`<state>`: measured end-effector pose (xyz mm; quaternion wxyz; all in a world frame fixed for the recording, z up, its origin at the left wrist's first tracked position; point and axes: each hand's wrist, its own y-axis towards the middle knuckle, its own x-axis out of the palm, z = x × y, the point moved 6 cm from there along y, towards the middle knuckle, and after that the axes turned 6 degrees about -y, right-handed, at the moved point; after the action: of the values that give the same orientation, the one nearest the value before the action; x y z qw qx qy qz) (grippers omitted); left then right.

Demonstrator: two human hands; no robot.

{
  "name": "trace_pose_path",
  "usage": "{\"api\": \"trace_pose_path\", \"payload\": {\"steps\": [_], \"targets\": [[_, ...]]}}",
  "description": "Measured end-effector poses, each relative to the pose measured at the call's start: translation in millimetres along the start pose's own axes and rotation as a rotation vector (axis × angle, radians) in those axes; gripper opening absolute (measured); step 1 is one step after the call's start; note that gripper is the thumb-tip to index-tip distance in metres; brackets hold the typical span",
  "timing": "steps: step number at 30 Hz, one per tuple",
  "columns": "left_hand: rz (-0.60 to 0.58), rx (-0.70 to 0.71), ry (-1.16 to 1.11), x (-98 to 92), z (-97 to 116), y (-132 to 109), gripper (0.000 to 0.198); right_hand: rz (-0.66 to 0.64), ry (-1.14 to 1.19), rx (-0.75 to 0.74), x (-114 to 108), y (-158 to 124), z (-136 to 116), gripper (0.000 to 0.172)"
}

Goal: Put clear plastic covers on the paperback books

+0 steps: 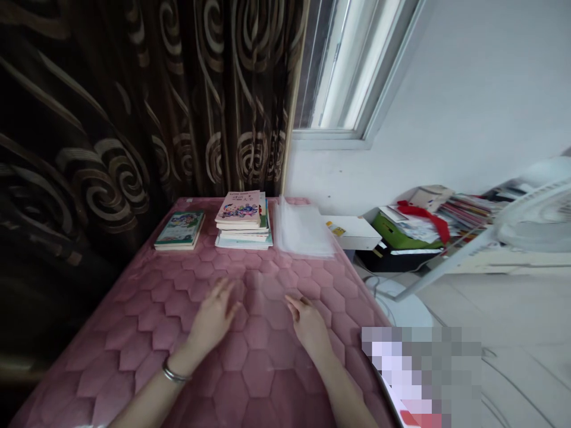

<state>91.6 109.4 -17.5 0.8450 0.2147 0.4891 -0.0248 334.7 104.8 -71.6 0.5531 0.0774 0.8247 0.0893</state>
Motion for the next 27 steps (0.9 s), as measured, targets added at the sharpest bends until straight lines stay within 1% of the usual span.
{"api": "trace_pose_path", "payload": {"steps": [2, 3, 5, 7, 9, 13, 15, 17, 18, 20, 22, 25, 27], "targets": [[-0.168, 0.119, -0.046, 24.0, 28.1, -4.5, 0.051, 0.0, -0.013, -0.023, 0.8, -0.2, -1.0, 0.037], [-0.223, 0.13, -0.042, 33.7, 35.6, -6.9, 0.055, 0.013, -0.015, -0.034, 0.3, -0.7, -1.6, 0.037], [-0.296, 0.111, -0.024, 48.8, 39.8, -11.5, 0.063, 0.041, -0.02, -0.044, -0.8, -2.2, -2.7, 0.038], [-0.327, 0.088, -0.007, 58.5, 35.4, -15.0, 0.067, 0.038, -0.033, -0.046, 0.0, -3.7, -4.0, 0.038], [-0.328, 0.085, 0.001, 63.5, 29.1, -17.3, 0.069, 0.022, -0.051, -0.045, 1.5, -5.1, -5.2, 0.037], [-0.3, 0.102, 0.001, 65.1, 23.4, -18.5, 0.07, -0.003, -0.084, -0.022, -0.9, -3.3, -5.0, 0.035], [-0.298, 0.105, 0.001, 65.1, 23.6, -18.7, 0.072, -0.037, -0.119, -0.006, -7.0, 5.4, -6.3, 0.033], [-0.295, 0.107, 0.002, 65.4, 24.2, -19.0, 0.073, -0.038, -0.138, -0.027, -19.5, 23.8, -15.1, 0.03], [-0.289, 0.109, 0.003, 65.5, 24.4, -19.2, 0.073, -0.014, -0.126, -0.061, -28.1, 36.8, -23.7, 0.029], [-0.277, 0.116, 0.008, 65.6, 25.4, -19.7, 0.071, 0.07, -0.085, -0.12, -46.7, 68.7, -46.2, 0.028], [-0.278, 0.108, 0.018, 64.3, 26.2, -20.3, 0.066, 0.14, -0.035, -0.204, -60.5, 104.6, -75.1, 0.028], [-0.297, 0.063, 0.024, 55.6, 26.3, -21.8, 0.056, 0.194, -0.081, -0.306, -66.3, 155.4, -116.3, 0.03], [-0.305, 0.036, 0.027, 46.0, 25.0, -23.8, 0.053, 0.176, -0.168, -0.358, -60.7, 182.4, -135.6, 0.04]]}}
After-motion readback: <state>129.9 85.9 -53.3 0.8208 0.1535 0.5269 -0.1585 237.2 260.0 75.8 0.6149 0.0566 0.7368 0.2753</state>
